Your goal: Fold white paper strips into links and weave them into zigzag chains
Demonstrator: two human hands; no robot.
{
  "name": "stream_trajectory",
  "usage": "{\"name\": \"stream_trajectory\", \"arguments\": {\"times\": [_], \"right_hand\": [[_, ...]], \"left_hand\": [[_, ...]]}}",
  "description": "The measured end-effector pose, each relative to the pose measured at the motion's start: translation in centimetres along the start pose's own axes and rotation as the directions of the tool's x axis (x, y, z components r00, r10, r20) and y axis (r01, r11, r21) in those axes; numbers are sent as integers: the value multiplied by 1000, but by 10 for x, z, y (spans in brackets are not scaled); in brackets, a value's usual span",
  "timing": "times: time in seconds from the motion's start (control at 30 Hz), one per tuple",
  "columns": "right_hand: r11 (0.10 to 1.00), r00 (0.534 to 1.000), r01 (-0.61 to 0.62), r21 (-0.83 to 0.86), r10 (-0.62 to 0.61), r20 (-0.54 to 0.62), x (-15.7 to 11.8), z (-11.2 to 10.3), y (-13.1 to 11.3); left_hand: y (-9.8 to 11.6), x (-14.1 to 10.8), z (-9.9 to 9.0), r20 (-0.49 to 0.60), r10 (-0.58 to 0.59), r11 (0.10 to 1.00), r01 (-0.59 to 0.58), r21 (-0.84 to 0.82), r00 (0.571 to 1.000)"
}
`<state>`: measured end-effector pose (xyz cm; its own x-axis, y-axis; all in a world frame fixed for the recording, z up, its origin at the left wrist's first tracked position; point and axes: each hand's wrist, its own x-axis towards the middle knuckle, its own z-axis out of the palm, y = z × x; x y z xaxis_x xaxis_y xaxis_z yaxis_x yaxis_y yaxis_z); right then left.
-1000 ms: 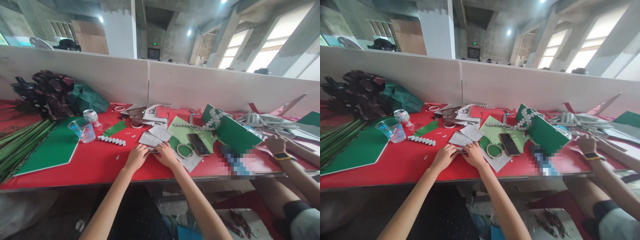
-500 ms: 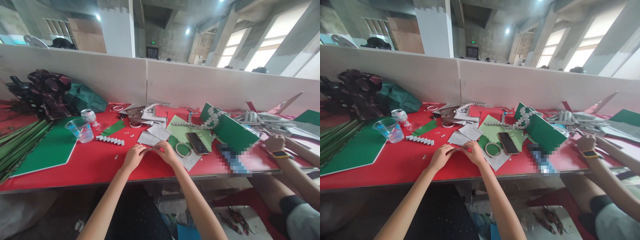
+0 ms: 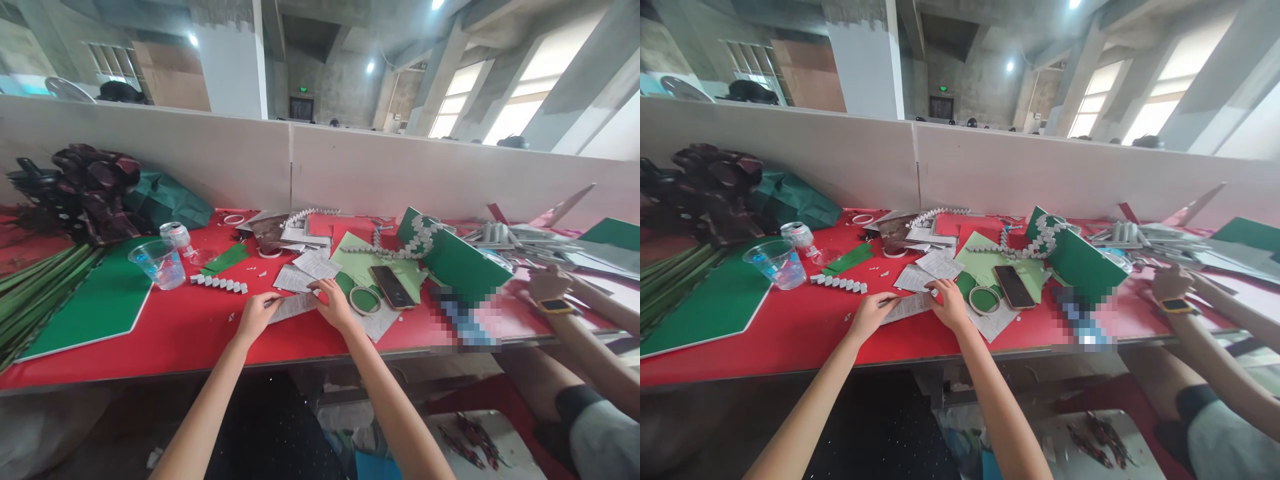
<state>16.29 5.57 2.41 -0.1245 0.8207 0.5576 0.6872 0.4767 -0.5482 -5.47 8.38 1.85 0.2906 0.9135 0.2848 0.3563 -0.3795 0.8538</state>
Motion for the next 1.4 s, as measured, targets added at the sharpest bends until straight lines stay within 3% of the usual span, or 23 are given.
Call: {"name": "stream_trajectory", "arguments": {"times": [0.23,0.37,0.5,0.6,0.77,1.4], "right_hand": [[995,993,90,-37,-87,80,2,4,2],[993,993,116,-34,-116,22,1,2,0],[990,989,136,-44,-138,-54,0,-1,-2],[989,991,133,-69,-133,1,-1,-1,-3],[981,974,154,-121,-130,185,-3,4,0],[994,964,98,-46,-83,254,-3,5,0]], "left_hand": [[-3,-3,3,-11,215,969,-211,129,977],[-1,-4,5,-69,422,872,-383,305,904],[1,-5,10,-67,549,733,-440,519,833],[0,-4,14,28,525,691,-445,570,851],[-6,-2,17,159,415,721,-430,543,896],[1,-6,16,149,319,835,-352,422,936]]}}
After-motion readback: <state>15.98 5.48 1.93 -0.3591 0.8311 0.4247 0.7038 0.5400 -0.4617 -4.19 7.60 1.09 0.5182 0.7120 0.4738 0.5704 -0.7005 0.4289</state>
